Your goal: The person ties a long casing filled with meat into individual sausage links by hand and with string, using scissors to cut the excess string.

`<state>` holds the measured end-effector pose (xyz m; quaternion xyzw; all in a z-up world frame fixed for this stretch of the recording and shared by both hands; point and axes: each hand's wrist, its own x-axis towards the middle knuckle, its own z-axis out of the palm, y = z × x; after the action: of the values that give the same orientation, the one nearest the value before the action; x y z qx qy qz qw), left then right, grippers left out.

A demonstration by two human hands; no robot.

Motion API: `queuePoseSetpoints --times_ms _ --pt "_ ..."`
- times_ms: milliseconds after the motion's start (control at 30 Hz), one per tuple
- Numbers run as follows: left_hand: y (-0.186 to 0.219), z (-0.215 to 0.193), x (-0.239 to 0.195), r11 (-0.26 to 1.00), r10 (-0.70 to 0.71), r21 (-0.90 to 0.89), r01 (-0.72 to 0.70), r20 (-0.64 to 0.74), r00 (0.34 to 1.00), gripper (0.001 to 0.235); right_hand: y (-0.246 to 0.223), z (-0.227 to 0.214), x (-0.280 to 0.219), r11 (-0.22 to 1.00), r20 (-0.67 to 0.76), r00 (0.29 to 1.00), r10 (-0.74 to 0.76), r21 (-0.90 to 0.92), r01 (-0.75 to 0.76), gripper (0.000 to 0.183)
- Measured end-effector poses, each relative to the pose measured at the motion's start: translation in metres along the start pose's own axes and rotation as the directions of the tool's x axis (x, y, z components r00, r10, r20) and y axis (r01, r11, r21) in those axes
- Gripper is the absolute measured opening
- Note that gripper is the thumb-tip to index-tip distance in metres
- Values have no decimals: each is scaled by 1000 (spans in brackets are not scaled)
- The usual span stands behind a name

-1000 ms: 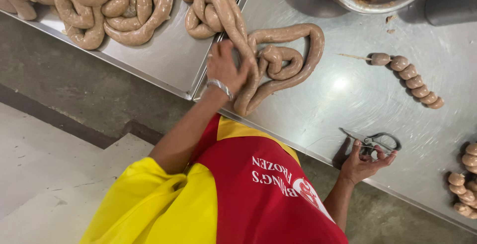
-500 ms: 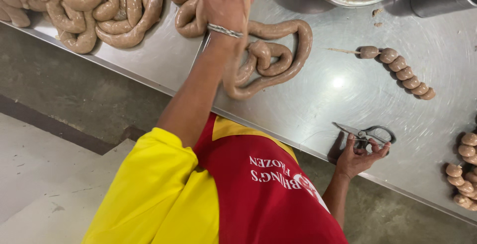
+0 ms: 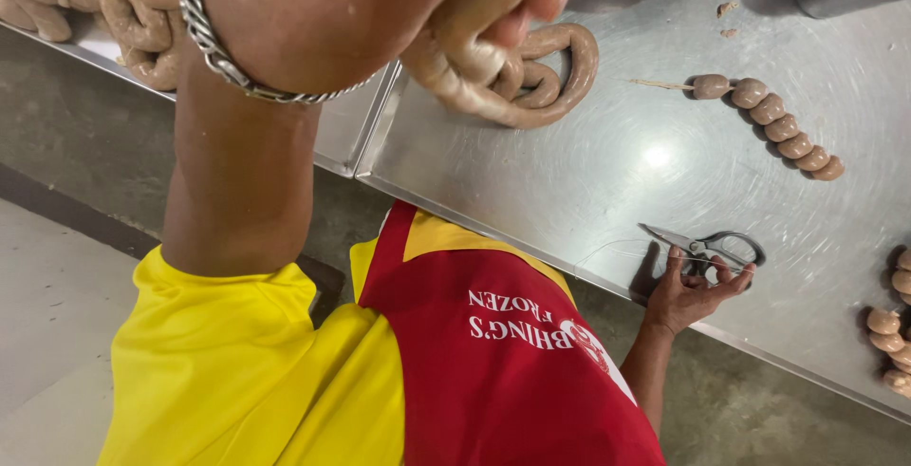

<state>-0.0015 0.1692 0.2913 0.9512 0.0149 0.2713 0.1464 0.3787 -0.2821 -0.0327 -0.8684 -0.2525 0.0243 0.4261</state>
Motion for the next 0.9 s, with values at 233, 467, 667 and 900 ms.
queuePoseSetpoints --times_ms 233,467,667,900 --pt "-37 61 -63 563 -588 -379 735 441 678 36 9 -1 -2 997 -50 997 59 50 -56 108" --pt "-72 171 -206 444 -836 52 894 383 393 61 7 -1 0 999 -17 999 -32 5 32 103" --pt "-98 193 -185 465 -883 -188 865 -21 470 60 13 1 0 998 1 998 -65 -19 65 103" --pt "-131 314 -98 -5 -993 -154 988 118 13 64 13 -1 0 999 -1 999 36 -16 -36 105"
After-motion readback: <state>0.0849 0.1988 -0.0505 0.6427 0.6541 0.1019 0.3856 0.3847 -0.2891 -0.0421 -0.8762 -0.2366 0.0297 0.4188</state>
